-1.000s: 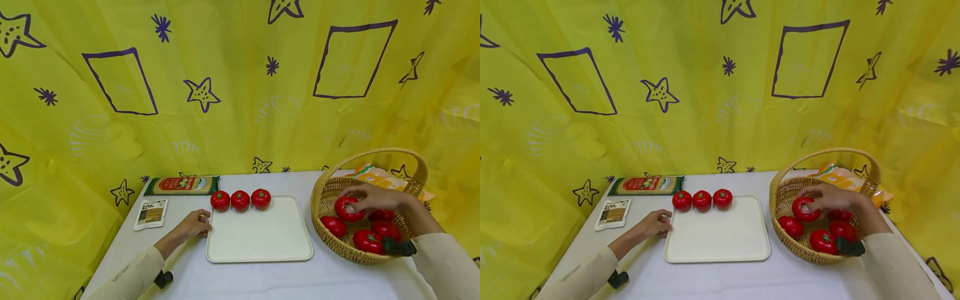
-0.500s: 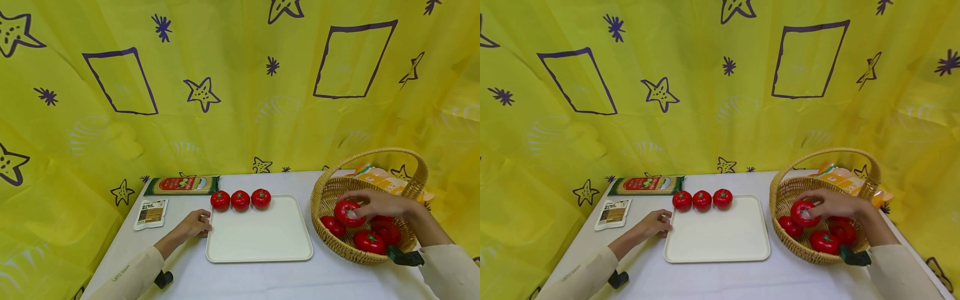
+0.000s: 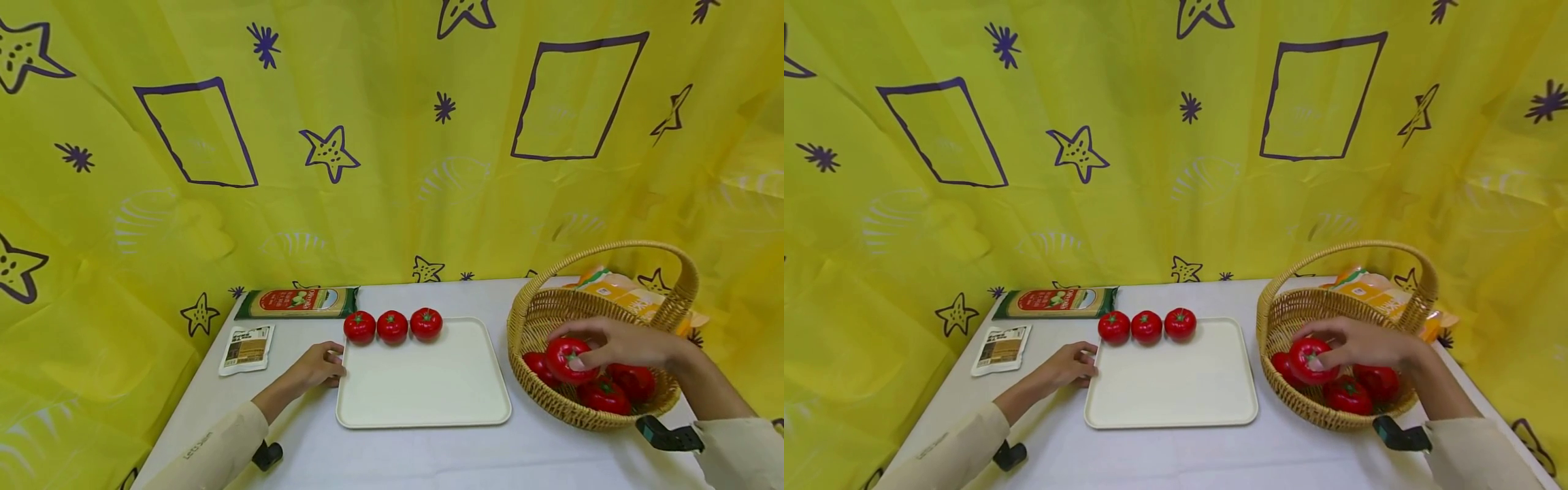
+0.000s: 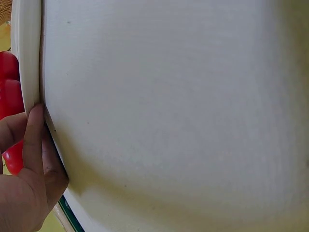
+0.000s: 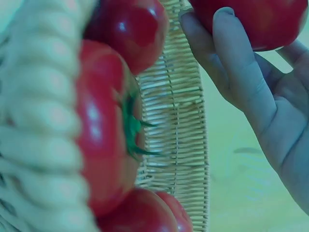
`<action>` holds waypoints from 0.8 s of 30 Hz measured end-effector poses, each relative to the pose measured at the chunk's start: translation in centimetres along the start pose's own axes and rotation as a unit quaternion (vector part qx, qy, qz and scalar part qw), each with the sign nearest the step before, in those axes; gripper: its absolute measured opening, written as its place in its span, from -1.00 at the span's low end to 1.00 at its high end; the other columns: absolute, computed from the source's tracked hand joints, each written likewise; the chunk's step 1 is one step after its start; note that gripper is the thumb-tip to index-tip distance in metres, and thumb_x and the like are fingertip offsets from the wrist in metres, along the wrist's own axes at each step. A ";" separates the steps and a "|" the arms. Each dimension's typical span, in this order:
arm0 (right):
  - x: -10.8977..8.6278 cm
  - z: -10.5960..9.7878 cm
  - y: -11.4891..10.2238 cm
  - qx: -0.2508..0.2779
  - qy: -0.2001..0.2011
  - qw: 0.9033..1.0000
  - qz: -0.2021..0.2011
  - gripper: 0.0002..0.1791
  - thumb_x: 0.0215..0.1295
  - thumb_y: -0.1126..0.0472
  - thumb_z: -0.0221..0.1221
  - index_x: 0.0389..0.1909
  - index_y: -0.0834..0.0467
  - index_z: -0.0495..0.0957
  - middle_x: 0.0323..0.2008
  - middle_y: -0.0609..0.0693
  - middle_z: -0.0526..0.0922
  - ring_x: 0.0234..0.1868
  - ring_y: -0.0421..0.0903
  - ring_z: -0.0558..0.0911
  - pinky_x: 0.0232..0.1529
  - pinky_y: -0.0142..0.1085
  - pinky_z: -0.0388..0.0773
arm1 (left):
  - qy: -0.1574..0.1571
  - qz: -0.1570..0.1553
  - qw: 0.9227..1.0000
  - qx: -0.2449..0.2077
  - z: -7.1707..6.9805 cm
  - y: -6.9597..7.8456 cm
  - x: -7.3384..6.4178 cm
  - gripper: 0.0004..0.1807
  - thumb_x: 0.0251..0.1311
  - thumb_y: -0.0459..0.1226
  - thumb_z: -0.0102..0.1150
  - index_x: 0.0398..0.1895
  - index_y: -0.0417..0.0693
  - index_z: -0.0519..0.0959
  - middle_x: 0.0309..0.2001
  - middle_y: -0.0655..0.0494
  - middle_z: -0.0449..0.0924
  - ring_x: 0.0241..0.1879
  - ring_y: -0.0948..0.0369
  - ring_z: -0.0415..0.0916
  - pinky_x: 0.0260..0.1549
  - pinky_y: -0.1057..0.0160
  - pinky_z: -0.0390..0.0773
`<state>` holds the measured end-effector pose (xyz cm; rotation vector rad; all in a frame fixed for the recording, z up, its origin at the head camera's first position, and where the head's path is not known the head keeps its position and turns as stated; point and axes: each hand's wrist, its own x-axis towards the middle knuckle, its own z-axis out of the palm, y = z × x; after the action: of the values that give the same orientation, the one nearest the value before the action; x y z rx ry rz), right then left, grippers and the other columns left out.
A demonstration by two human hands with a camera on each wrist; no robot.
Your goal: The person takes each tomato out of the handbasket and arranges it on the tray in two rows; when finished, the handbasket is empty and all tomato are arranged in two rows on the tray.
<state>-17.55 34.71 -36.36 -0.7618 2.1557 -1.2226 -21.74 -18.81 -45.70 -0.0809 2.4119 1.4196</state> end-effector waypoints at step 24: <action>1.3 4.3 -1.6 0.045 -0.040 0.998 -0.006 -0.50 0.41 0.32 0.10 0.34 0.29 0.38 0.24 0.10 0.52 0.10 -0.15 0.59 0.02 -0.27 0.67 | 0.007 -0.005 1.000 0.001 0.1 -0.1 0.1 -0.49 0.13 -0.50 0.31 0.18 -0.33 0.45 -0.26 -0.05 0.50 -0.41 0.18 0.51 -0.41 0.28 0.72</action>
<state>-15.14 30.62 -37.14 -0.7732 2.0199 -1.2650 -21.76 -18.76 -45.84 -0.1026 2.4193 1.4174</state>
